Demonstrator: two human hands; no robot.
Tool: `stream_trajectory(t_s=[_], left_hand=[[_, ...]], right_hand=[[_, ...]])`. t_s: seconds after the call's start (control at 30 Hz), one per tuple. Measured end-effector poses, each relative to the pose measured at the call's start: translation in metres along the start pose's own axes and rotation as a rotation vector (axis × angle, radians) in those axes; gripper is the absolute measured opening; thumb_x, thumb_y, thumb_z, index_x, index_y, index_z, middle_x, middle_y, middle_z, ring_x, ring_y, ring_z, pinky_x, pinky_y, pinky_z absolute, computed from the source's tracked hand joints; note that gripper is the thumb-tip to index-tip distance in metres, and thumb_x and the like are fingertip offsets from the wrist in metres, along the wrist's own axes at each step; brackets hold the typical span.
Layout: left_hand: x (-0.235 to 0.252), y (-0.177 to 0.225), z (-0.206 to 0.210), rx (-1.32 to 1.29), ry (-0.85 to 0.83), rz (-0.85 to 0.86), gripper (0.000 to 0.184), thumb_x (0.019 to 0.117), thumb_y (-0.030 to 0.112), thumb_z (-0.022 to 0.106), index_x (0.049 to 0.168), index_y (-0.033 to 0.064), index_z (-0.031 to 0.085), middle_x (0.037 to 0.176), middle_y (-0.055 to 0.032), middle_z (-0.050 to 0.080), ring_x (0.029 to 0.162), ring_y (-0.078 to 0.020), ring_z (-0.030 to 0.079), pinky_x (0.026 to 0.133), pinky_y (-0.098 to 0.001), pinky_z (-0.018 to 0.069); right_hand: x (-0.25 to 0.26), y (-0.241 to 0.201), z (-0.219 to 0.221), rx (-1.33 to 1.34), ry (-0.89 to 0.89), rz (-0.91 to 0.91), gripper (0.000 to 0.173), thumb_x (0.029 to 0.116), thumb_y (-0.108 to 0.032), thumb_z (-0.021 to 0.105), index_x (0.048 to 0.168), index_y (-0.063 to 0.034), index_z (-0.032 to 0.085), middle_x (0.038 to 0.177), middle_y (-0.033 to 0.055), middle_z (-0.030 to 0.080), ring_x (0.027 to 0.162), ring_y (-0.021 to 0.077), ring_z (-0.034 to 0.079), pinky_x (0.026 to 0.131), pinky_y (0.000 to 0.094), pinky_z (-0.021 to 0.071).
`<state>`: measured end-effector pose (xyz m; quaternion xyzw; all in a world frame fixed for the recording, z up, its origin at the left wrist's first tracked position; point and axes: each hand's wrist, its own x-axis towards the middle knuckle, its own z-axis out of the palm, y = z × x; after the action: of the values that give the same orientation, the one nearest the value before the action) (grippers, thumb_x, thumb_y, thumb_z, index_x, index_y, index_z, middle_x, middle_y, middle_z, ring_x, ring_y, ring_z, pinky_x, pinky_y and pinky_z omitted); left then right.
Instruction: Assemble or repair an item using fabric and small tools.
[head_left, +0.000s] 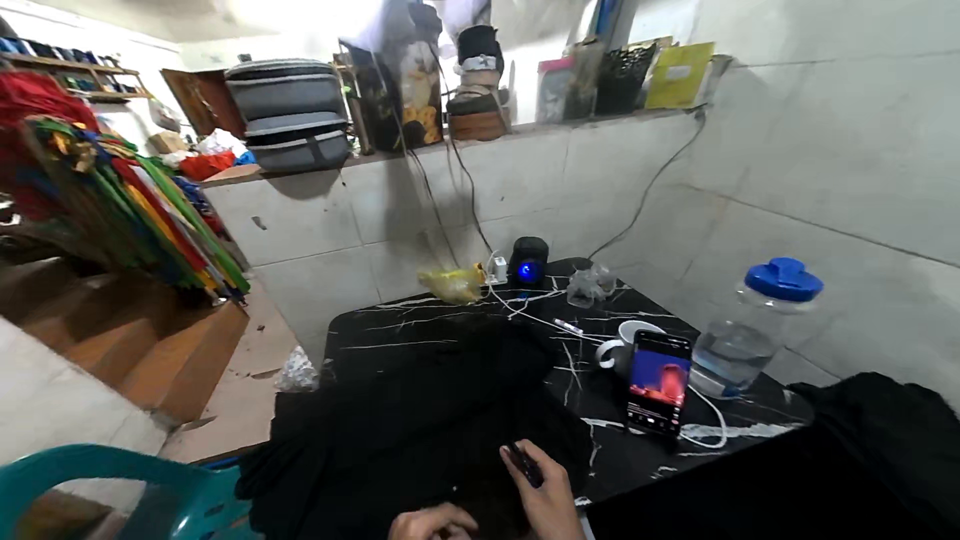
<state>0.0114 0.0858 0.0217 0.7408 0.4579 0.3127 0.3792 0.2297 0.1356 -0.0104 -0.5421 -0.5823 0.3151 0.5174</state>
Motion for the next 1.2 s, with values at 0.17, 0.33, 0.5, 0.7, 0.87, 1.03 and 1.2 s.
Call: stream_trajectory(t_s=[0.17, 0.33, 0.5, 0.7, 0.87, 1.03, 1.2], left_hand=[[0.008, 0.0, -0.004, 0.218, 0.367, 0.022, 0.015, 0.0961, 0.015, 0.07, 0.105, 0.0062, 0.078, 0.093, -0.0049, 0.076, 0.074, -0.0105, 0.071, 0.07, -0.0283, 0.0614], [0.027, -0.006, 0.02, 0.556, 0.395, 0.026, 0.035, 0.091, 0.038, 0.076, 0.116, 0.0133, 0.076, 0.114, -0.0093, 0.072, 0.101, -0.0267, 0.07, 0.077, -0.0423, 0.0611], [0.035, -0.027, 0.037, 0.676, 0.51, 0.195, 0.016, 0.0954, 0.022, 0.07, 0.102, 0.0141, 0.082, 0.102, -0.0073, 0.076, 0.094, -0.0266, 0.072, 0.078, -0.039, 0.0612], [0.026, -0.035, 0.035, 0.689, 0.5, 0.221, 0.019, 0.1, 0.019, 0.063, 0.097, 0.0099, 0.079, 0.101, -0.0038, 0.079, 0.093, -0.02, 0.075, 0.08, -0.0379, 0.0597], [0.026, -0.035, 0.028, 0.524, 0.474, 0.29, 0.022, 0.1012, 0.021, 0.061, 0.092, 0.008, 0.075, 0.104, -0.0096, 0.074, 0.098, -0.0231, 0.07, 0.086, -0.0383, 0.056], [0.023, -0.03, 0.02, 0.359, 0.501, 0.198, 0.018, 0.1011, 0.013, 0.059, 0.095, 0.002, 0.073, 0.094, -0.0093, 0.073, 0.083, -0.0151, 0.072, 0.078, -0.0302, 0.0603], [0.023, -0.027, 0.016, 0.369, 0.539, 0.234, 0.016, 0.0988, 0.014, 0.065, 0.093, 0.0018, 0.074, 0.099, -0.0119, 0.072, 0.096, -0.0147, 0.07, 0.087, -0.0259, 0.0578]], right_hand=[[0.002, -0.006, 0.0, -0.01, -0.013, 0.023, 0.018, 0.0975, -0.02, 0.069, 0.095, -0.002, 0.072, 0.077, 0.0035, 0.067, 0.067, 0.005, 0.061, 0.065, 0.0233, 0.0518], [0.0, -0.007, 0.0, 0.011, -0.005, 0.017, 0.019, 0.0972, -0.02, 0.069, 0.093, -0.0012, 0.071, 0.074, 0.0032, 0.065, 0.066, 0.0055, 0.06, 0.064, 0.024, 0.0513], [-0.003, -0.01, -0.004, -0.012, -0.005, 0.015, 0.02, 0.0971, -0.02, 0.069, 0.092, -0.0002, 0.072, 0.074, 0.006, 0.066, 0.066, 0.009, 0.061, 0.064, 0.027, 0.0527], [-0.004, -0.009, -0.004, -0.002, -0.006, 0.057, 0.023, 0.0973, -0.023, 0.07, 0.092, -0.0007, 0.071, 0.073, 0.0065, 0.065, 0.065, 0.0104, 0.061, 0.064, 0.0289, 0.0523], [-0.006, -0.017, 0.0, -0.263, 0.075, 0.029, 0.03, 0.0931, -0.024, 0.072, 0.115, -0.0036, 0.071, 0.088, 0.0107, 0.073, 0.074, 0.0247, 0.071, 0.07, 0.047, 0.0587], [-0.019, -0.03, 0.006, -0.43, 0.066, -0.273, 0.038, 0.0957, -0.039, 0.071, 0.111, -0.0038, 0.075, 0.095, 0.0086, 0.076, 0.077, 0.0199, 0.074, 0.065, 0.0404, 0.0619], [-0.026, -0.039, 0.01, -0.524, -0.261, -0.259, 0.038, 0.0992, -0.039, 0.065, 0.108, -0.0037, 0.074, 0.091, 0.0124, 0.075, 0.081, 0.0285, 0.075, 0.068, 0.0483, 0.061]])
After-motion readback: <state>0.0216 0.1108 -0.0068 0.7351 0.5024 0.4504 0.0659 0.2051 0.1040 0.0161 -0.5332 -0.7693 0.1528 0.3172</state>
